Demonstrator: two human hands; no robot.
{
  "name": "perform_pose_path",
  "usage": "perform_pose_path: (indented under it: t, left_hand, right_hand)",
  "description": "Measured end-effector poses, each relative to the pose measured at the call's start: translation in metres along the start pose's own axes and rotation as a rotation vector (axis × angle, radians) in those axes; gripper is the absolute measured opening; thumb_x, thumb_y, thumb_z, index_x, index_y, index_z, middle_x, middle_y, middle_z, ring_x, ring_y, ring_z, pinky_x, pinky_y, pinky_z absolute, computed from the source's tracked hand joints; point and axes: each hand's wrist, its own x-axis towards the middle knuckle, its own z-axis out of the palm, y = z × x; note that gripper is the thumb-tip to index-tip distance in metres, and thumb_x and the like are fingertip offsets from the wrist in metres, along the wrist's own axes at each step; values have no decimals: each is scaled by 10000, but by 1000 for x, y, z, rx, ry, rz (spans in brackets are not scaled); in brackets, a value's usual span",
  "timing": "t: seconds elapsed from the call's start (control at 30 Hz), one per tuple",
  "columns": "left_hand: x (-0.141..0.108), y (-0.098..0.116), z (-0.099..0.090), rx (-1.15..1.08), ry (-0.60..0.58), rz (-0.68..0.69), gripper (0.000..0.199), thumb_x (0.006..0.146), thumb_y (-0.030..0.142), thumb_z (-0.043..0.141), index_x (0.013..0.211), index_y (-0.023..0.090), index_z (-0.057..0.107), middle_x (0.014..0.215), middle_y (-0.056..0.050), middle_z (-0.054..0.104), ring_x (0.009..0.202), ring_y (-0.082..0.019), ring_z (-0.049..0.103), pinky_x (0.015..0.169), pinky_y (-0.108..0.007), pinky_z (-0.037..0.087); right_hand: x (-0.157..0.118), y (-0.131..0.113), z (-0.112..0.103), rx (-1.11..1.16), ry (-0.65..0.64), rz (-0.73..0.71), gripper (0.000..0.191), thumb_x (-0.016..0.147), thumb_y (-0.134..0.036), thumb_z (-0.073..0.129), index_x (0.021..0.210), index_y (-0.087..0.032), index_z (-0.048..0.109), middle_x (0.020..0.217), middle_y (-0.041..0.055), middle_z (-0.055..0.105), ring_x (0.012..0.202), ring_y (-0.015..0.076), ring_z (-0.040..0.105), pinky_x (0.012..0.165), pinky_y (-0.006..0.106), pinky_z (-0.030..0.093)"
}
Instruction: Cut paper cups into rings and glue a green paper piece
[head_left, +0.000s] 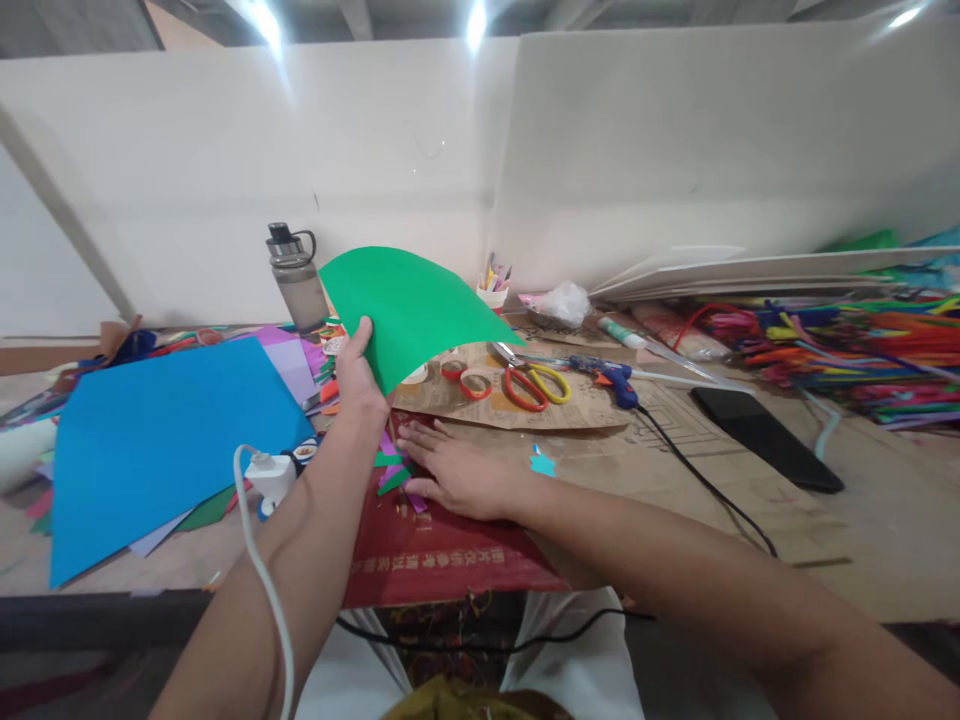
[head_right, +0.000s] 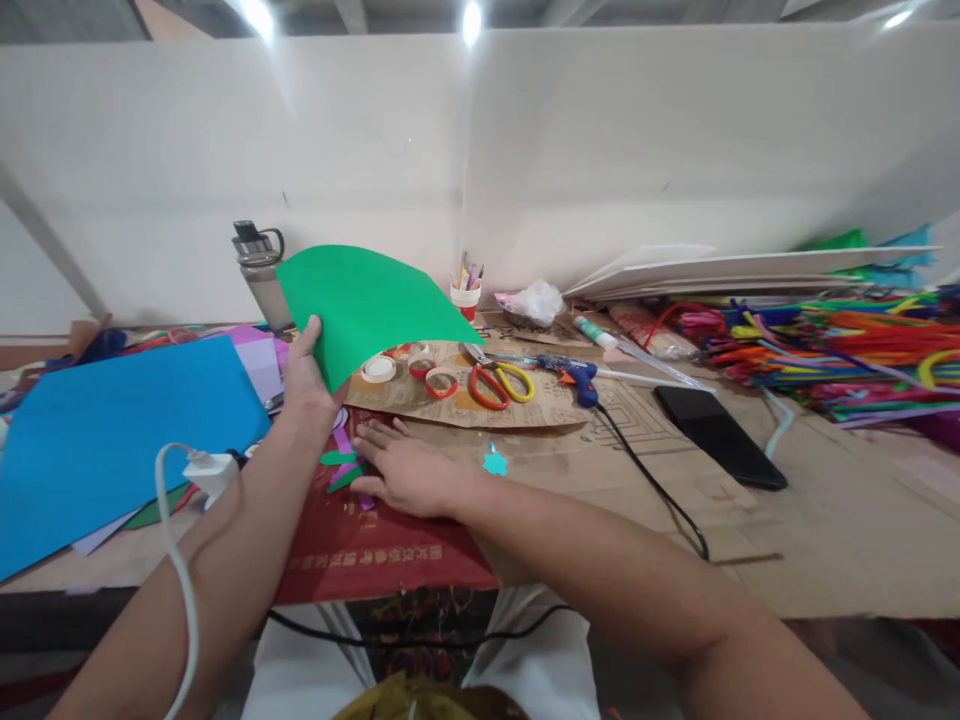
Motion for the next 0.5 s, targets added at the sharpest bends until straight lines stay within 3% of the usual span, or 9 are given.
perform_pose_path:
  t: [0.1, 0.23, 0.3, 0.4, 0.5]
  left_hand:
    - [2, -3, -2, 35, 5, 55, 458, 747, 348, 741, 1169, 198, 644, 1178, -66, 697, 1068, -216, 661, 989, -346, 504]
    - [1, -5, -2, 89, 1, 57, 439, 736, 349, 754, 1137, 197, 661, 1181, -67, 696, 1061, -222, 666, 977, -342, 517]
    - [-1, -4, -1, 97, -1, 40, 439, 739, 350, 750, 1140, 197, 660, 1184, -68, 695, 1059, -228, 667, 972, -350, 522]
    - [-4, -3, 1, 86, -20, 18, 432, 756, 352, 733, 1151, 193, 655, 1177, -72, 697, 1049, -232, 673, 972, -365, 525]
    - [-6, -3, 3, 101, -12, 14, 414, 768, 349, 721, 1148, 197, 658, 1171, -72, 699, 1041, -228, 677, 972, -367, 526]
  right_hand:
    - [-1, -11, 6, -27, -87, -104, 673, 965, -503, 435, 1470, -64, 365, 1557, 187, 270, 1465, 271, 194, 1204, 449, 142]
    - [0, -19, 4, 104, -127, -259, 589, 982, -426, 443, 1468, -101, 374, 1523, 156, 370, 1447, 216, 258, 1194, 386, 185]
    - [0, -12, 1, 229, -27, -224, 487, 999, -367, 416, 1425, -130, 440, 1464, 130, 470, 1378, 185, 392, 1144, 336, 290]
    - [0, 6, -2, 353, 256, 17, 369, 1016, -307, 352, 1237, -154, 605, 1250, 103, 650, 1151, 178, 594, 1012, 320, 424]
    - [-1, 20, -1, 351, 435, 186, 327, 996, -261, 377, 1069, -150, 676, 1084, 99, 709, 1020, 189, 639, 943, 330, 455]
